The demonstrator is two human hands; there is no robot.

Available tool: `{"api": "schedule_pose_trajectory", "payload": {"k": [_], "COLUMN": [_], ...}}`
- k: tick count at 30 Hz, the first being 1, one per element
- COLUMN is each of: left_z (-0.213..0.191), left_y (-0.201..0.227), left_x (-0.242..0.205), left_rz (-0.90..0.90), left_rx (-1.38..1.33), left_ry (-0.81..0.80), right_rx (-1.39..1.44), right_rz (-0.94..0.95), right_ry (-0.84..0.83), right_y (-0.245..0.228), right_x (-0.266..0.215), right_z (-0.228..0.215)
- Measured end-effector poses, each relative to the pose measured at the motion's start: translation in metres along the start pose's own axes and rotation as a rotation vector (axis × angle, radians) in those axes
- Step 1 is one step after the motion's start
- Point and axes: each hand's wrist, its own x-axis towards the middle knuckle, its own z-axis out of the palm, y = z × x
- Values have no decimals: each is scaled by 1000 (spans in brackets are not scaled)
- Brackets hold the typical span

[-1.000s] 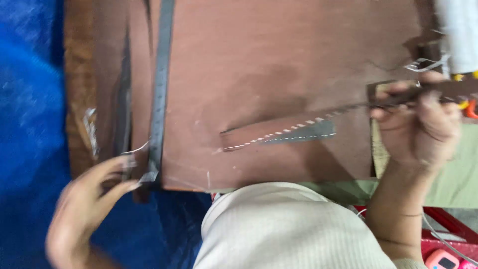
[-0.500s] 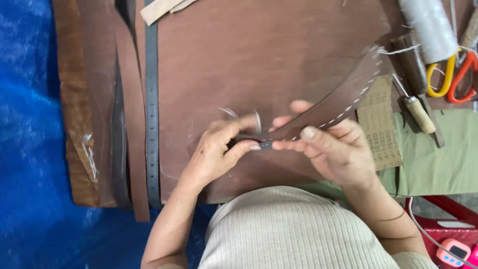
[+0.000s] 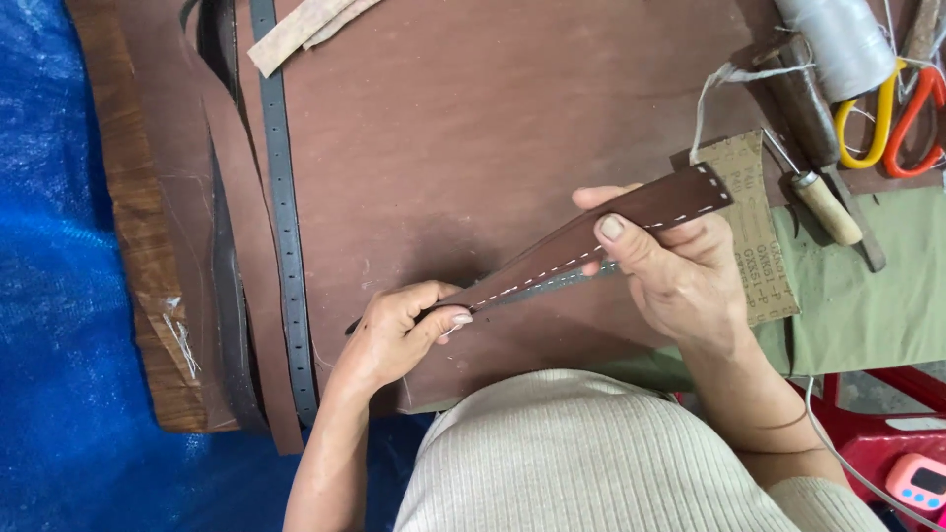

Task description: Measuring a leather strap with a ruler, marking it with a pen, and then using a stitching tool to prepare the leather.

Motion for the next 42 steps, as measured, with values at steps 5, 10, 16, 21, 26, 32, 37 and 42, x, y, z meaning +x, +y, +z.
{"api": "schedule_pose_trajectory", "payload": {"k": [5,10,16,21,26,32,37,42], "left_z": [-1,-2,-1,-3,-17,-47,-99,-158], "left_y": [-4,-1,-3,-2,-10,-33,-37,-24], "left_x": [-1,-1,-1,-2,-13,-45,-95,-118], "left_rz": [-33,-36,-85,-39,-80,-196,-138,-152], "left_rx": [-7,-1,-26,-32,29,-102,-90,63], "left_ry": [0,6,-13,-21,-82,-256,-259,82], "right_rx": [44,79,75,102,112,171,126,232], "right_rz": [79,133,119,109,81,-12,-28,-58], "right_ry": [34,56,52,74,45,82,251,287], "right_y": [8,11,15,15,12,10,-3,5], "right_x": [7,12,16,19,20,27,29,23], "right_z": [-5,-7,-11,-11,-15,-41,-71,-96]}}
